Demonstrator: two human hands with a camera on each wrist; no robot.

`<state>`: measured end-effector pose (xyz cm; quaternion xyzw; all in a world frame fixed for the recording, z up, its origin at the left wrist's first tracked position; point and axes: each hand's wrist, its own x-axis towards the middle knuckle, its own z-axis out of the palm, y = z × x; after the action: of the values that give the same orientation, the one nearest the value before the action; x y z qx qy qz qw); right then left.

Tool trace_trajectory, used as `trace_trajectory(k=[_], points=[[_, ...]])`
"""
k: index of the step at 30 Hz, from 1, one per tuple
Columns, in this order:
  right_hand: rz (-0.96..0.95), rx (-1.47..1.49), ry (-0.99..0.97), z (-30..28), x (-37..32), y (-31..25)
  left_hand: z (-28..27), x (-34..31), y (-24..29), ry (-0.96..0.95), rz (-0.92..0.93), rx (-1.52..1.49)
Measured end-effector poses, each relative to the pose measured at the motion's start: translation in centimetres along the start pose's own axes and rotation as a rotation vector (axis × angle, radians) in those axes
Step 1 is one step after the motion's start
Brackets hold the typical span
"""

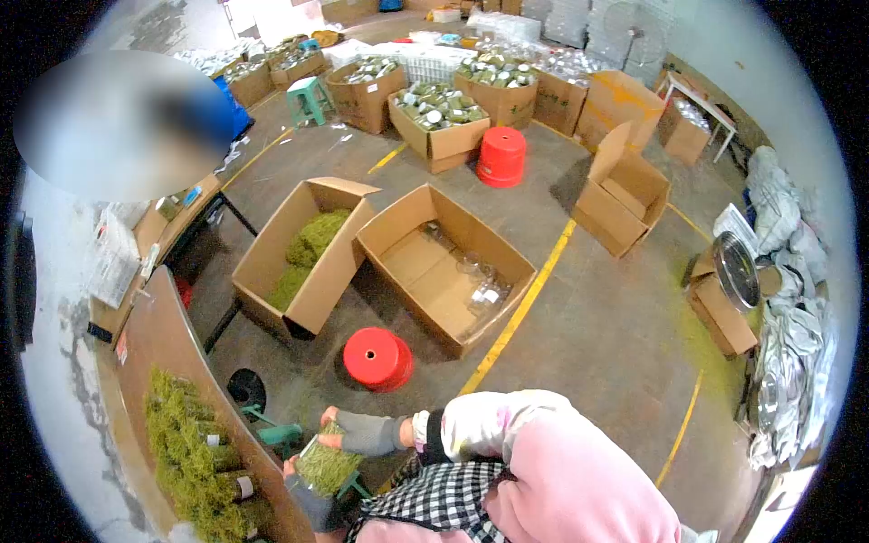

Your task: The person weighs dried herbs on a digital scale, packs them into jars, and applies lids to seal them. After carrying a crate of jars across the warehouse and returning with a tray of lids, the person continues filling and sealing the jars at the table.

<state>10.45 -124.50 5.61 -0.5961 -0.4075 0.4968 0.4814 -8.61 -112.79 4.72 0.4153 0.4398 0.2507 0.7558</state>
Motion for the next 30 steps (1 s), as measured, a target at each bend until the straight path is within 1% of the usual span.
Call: trace_trajectory(k=[1, 2, 3, 4, 5, 6, 7, 8, 9, 10, 11, 12, 13, 14, 15, 16, 17, 18, 19, 20, 21, 22, 23, 24, 25, 26, 27, 28, 29, 30], points=[[0.053, 0.075, 0.025, -0.1, -0.2, 0.5, 0.0, 0.5, -0.4, -0.004, -0.015, 0.051], [0.106, 0.152, 0.047, 0.1, -0.3, 1.2, 0.0, 0.1, -1.5, -0.029, 0.111, 0.163], [0.160, 0.230, 0.069, 0.2, -0.6, 1.6, 0.0, 0.2, -2.5, -0.038, 0.100, 0.158], [0.222, 0.348, 0.095, 0.0, -2.1, -0.4, 0.0, 0.5, -3.6, -0.073, 0.149, 0.147], [0.235, 0.345, 0.104, 0.0, -2.9, -0.1, -0.1, 0.7, -4.6, -0.106, 0.197, 0.135], [0.286, 0.342, 0.129, -0.1, -3.6, 0.3, 0.1, 0.6, -5.1, -0.138, 0.190, 0.156], [0.336, 0.340, 0.154, -0.3, -4.0, 0.6, 0.8, 0.2, -5.2, -0.140, 0.179, 0.149], [0.214, 0.305, 0.199, 0.6, -3.1, 6.7, 1.8, -0.5, -4.8, -0.188, 0.119, 0.142], [0.214, 0.305, 0.206, 0.1, -3.8, 6.2, 2.7, -0.7, -4.6, -0.238, 0.066, 0.140], [0.219, 0.318, 0.207, -0.5, -5.2, 5.1, 2.8, -0.6, -5.4, -0.253, -0.042, 0.058], [0.221, 0.332, 0.210, -1.2, -6.5, 4.5, 3.2, -0.5, -5.9, -0.265, -0.037, 0.070], [0.328, 0.370, 0.185, -1.8, -7.3, 5.2, 3.9, -0.7, -6.3, -0.286, -0.048, 0.104], [0.313, 0.378, 0.199, -2.3, -8.0, 6.2, 4.5, -0.7, -6.7, -0.305, -0.059, 0.138], [0.248, 0.363, 0.232, -2.8, -8.6, 7.3, 4.1, 0.1, -8.3, -0.353, -0.145, 0.068], [0.183, 0.344, 0.264, -3.6, -9.6, 7.8, 5.3, -0.1, -8.2, -0.364, -0.137, 0.079], [0.234, 0.404, 0.230, -5.4, -11.8, 4.3, 7.0, -0.6, -7.9, -0.428, -0.136, 0.138], [0.217, 0.403, 0.237, -6.7, -13.2, 4.6, 9.1, -1.2, -7.6, -0.492, -0.134, 0.198], [0.211, 0.368, 0.282, -8.1, -14.7, 5.1, 12.2, -2.6, -6.7, -0.542, -0.091, 0.254], [0.203, 0.334, 0.331, -9.7, -16.3, 5.8, 14.8, -3.0, -7.3, -0.558, -0.074, 0.265], [0.172, 0.251, 0.384, -11.6, -17.5, 8.2, 17.4, -3.4, -8.1, -0.593, -0.171, 0.212], [0.153, 0.253, 0.403, -13.7, -19.6, 8.8, 20.4, -4.0, -9.0, -0.626, -0.271, 0.161], [0.125, 0.244, 0.458, -15.7, -22.0, 9.6, 23.7, -5.2, -9.3, -0.729, -0.363, 0.140], [0.097, 0.234, 0.518, -18.2, -24.6, 10.4, 26.8, -5.9, -10.5, -0.753, -0.356, 0.159], [0.054, 0.187, 0.586, -20.4, -27.0, 12.1, 29.8, -6.4, -11.8, -0.822, -0.486, 0.191], [0.047, 0.210, 0.642, -23.2, -29.4, 13.4, 33.2, -7.3, -13.0, -0.896, -0.635, 0.238], [0.020, 0.211, 0.654, -25.2, -31.9, 14.7, 36.9, -8.8, -14.3, -0.895, -0.736, 0.150], [-0.003, 0.231, 0.671, -26.2, -34.5, 15.5, 39.6, -10.5, -15.4, -0.870, -0.851, 0.080], [0.099, 0.211, 0.722, -27.8, -38.1, 12.5, 41.7, -11.1, -16.6, -0.951, -0.848, 0.194], [0.111, 0.231, 0.775, -28.9, -40.1, 13.4, 44.3, -11.3, -18.0, -1.040, -0.825, 0.272], [0.053, 0.244, 0.764, -30.6, -41.7, 13.5, 46.7, -12.2, -18.7, -1.060, -0.842, 0.277]])
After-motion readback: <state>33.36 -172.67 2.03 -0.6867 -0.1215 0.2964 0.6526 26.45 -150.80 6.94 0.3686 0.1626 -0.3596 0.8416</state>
